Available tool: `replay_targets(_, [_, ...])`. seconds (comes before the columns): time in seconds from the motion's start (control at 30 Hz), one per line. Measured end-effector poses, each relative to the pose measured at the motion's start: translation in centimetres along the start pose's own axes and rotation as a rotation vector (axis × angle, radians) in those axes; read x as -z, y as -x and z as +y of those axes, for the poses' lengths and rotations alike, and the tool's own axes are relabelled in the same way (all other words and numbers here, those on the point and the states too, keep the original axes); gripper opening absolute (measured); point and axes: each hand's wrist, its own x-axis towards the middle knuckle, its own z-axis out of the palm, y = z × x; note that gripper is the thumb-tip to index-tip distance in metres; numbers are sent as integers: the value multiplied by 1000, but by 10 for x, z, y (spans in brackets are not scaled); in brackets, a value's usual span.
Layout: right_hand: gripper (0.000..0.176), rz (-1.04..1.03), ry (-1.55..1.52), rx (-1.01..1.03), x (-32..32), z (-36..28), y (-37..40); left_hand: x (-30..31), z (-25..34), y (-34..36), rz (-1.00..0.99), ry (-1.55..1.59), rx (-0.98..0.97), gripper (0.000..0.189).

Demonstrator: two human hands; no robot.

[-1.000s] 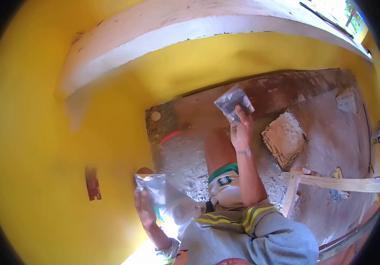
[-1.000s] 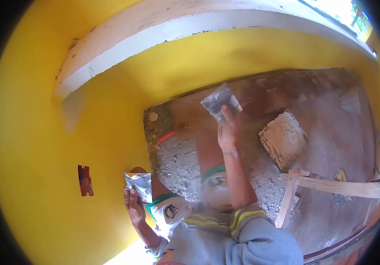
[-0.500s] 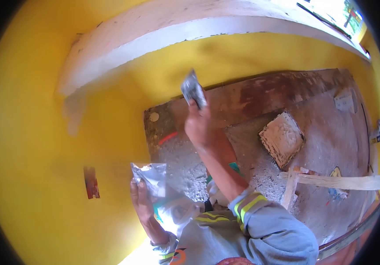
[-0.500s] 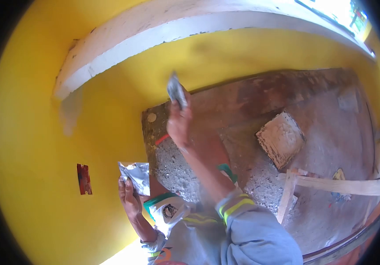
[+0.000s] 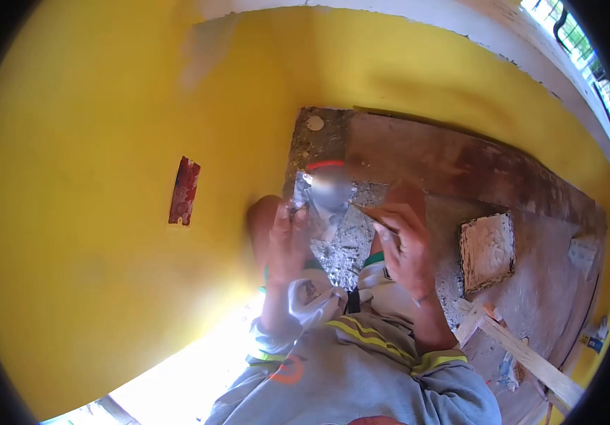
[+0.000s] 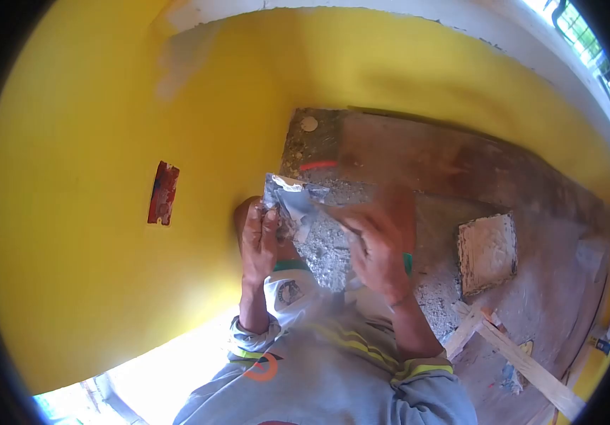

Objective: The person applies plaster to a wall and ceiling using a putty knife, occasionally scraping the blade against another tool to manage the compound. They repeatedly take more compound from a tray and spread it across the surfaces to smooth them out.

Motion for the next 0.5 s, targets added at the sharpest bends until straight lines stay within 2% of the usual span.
replay_targets(0.07, [37, -12, 48, 33, -6, -5, -4, -1, 9, 3, 8, -52, 29, 24])
replay_targets(0.23, [42, -12, 106, 103, -19, -16, -23, 8, -29, 6, 52, -429, -248, 26])
replay_targets(0.33, [41, -63, 189, 144, -19, -18, -27, 6, -27, 2, 146, -718, -681, 26])
replay_targets(0.4, [39, -82, 225, 164, -18, -18, -29, 4, -3, 3, 99, -675, -596, 28])
replay_targets(0.43, [38, -85, 235, 174, -20, -17, -29, 1, 12, 5, 11, -505, -330, 31])
replay_targets(0.5, [36, -83, 261, 192, -22, -12, -28, -2, 18, 5, -67, -424, -64, 38])
